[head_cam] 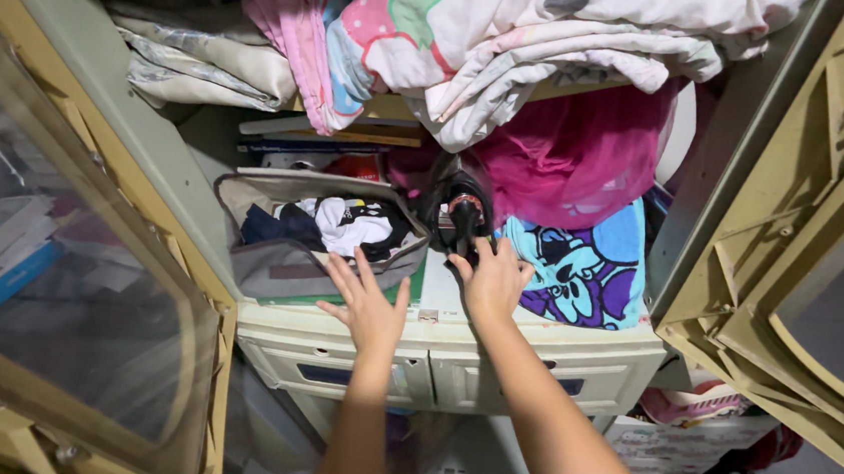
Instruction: The person opens a wardrobe, retrieves a pink tulle fabric, and folds it by hand before placing it back inside. They then pick up an iron, place it in the wardrobe, and fold a green towel with a pink plush toy on top, moving the folded items to a nearby pile.
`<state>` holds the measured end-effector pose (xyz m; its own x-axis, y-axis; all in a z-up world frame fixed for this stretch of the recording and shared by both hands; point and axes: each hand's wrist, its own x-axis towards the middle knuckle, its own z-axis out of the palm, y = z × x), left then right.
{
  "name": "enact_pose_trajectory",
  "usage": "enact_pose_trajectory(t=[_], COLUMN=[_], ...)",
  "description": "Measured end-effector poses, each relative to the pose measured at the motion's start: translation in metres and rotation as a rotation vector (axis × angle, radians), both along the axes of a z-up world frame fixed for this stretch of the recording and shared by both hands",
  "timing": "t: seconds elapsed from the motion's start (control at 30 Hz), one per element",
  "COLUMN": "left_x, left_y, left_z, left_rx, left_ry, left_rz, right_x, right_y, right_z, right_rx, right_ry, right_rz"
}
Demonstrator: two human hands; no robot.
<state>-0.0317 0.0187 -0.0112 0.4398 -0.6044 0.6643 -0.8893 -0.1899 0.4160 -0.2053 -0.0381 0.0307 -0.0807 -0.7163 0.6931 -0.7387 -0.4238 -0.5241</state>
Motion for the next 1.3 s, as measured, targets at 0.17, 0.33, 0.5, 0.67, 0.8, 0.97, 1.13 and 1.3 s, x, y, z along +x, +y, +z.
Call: enact_pose_trajectory(t=[0.17,0.33,0.5,0.67,0.8,0.97,1.13,1.3], left_x=[0.01,0.011,0.011,-0.003,-0.037,-0.069,-0.104,-0.131], left_y=[-0.013,-0.013,-0.003,0.024,0.056,0.099,0.161,0.24], left_z=[0.01,0.002,0.005,-0.014,-0.045,-0.072,-0.114,-0.206], left_rx=[0.231,0.22,0.099,-0.037,0.069,0.12,0.151,0.318], left_ry=[0.122,0.066,0.08,-0.036,-0.072,-0.058,0.006,0.253], left_rz=[-0.006,0.018,-0.023,-0.072,-0.069,-0.165,-0.208,-0.151], right_x=[-0.005,-0.019,-0.035,-0.052,-0.061,-0.079,-0.117,-0.194], right_y=[0.0,0.014,0.035,0.053,0.071,0.093,0.116,0.164], right_z=[-0.001,-0.013,-0.025,-0.036,-0.043,-0.06,-0.092,-0.191], right_rx=[0.001,-0.053,-0.057,-0.054,-0.095,-0.043,-0.024,0.129], right_ry=[0.011,-0.055,0.029,0.204,0.34,0.502,0.454,0.459], right_rz=[0.075,0.262,0.353,0.391,0.42,0.52,0.714,0.866])
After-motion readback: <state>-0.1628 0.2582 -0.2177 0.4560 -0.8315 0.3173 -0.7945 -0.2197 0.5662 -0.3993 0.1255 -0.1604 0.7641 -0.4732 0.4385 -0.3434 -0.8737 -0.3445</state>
